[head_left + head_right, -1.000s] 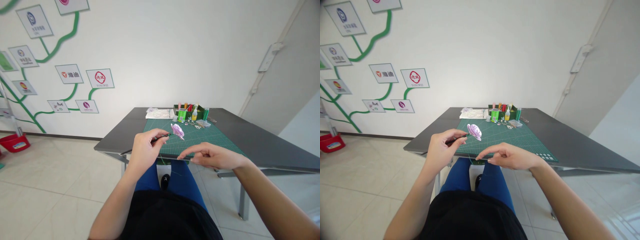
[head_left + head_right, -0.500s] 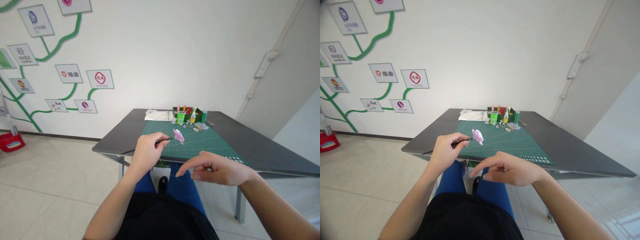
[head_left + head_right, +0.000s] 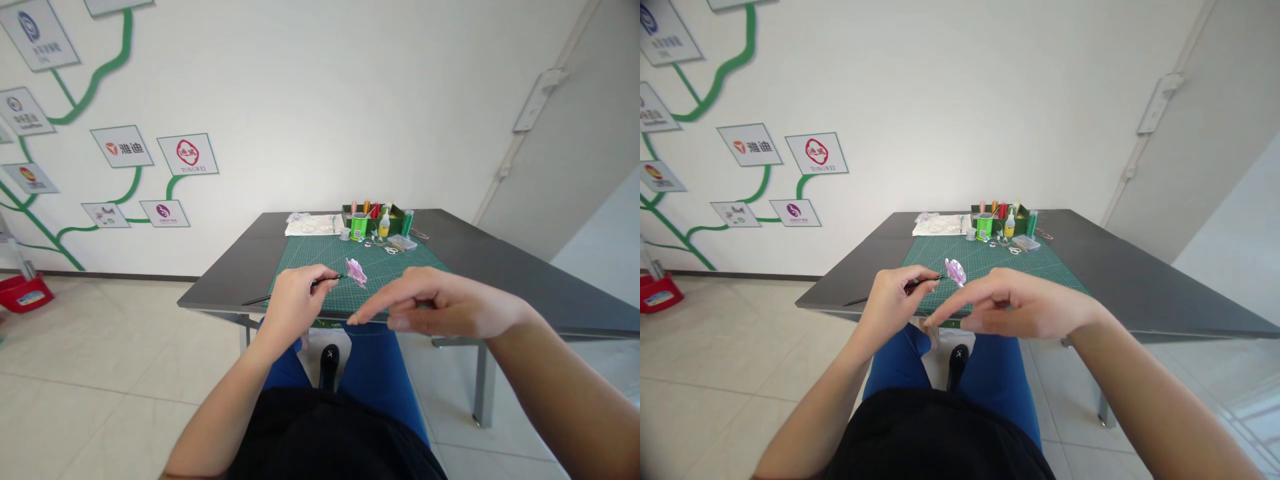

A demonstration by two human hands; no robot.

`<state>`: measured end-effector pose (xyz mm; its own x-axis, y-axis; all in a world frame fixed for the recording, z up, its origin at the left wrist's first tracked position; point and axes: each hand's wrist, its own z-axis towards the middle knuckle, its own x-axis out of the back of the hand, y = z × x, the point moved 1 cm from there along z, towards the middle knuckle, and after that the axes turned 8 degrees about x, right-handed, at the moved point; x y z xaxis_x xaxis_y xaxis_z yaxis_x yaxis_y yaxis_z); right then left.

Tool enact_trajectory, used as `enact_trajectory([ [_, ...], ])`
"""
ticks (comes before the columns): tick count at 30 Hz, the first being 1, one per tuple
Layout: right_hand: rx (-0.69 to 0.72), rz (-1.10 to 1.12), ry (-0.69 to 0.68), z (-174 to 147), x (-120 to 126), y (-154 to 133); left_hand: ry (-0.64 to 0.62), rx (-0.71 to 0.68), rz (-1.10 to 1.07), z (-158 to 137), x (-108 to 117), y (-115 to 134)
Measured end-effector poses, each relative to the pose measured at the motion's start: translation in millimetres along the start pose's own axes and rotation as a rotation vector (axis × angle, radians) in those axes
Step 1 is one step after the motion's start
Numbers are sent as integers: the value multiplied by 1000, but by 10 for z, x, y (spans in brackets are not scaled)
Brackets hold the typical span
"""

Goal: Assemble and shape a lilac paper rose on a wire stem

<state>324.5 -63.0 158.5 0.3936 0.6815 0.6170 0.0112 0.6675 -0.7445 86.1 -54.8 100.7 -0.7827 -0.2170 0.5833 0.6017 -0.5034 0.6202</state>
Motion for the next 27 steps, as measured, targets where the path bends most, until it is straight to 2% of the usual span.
enact_trajectory([
  [4, -38, 5, 71, 98, 262, -34, -54, -9, 47, 58, -23, 18],
  [7, -98, 46, 75, 187, 471, -21, -61, -7, 33, 122, -46, -2],
  [12, -140, 10, 83, 332, 858, 178, -66, -32, 29, 262, -78, -41],
  [18, -142, 42, 110, 487, 1158, 731, -83, -39, 30, 450, -64, -115],
  [27, -281, 195, 92, 572, 1134, 1698, -87, 32, -45, 814, -152, -504],
])
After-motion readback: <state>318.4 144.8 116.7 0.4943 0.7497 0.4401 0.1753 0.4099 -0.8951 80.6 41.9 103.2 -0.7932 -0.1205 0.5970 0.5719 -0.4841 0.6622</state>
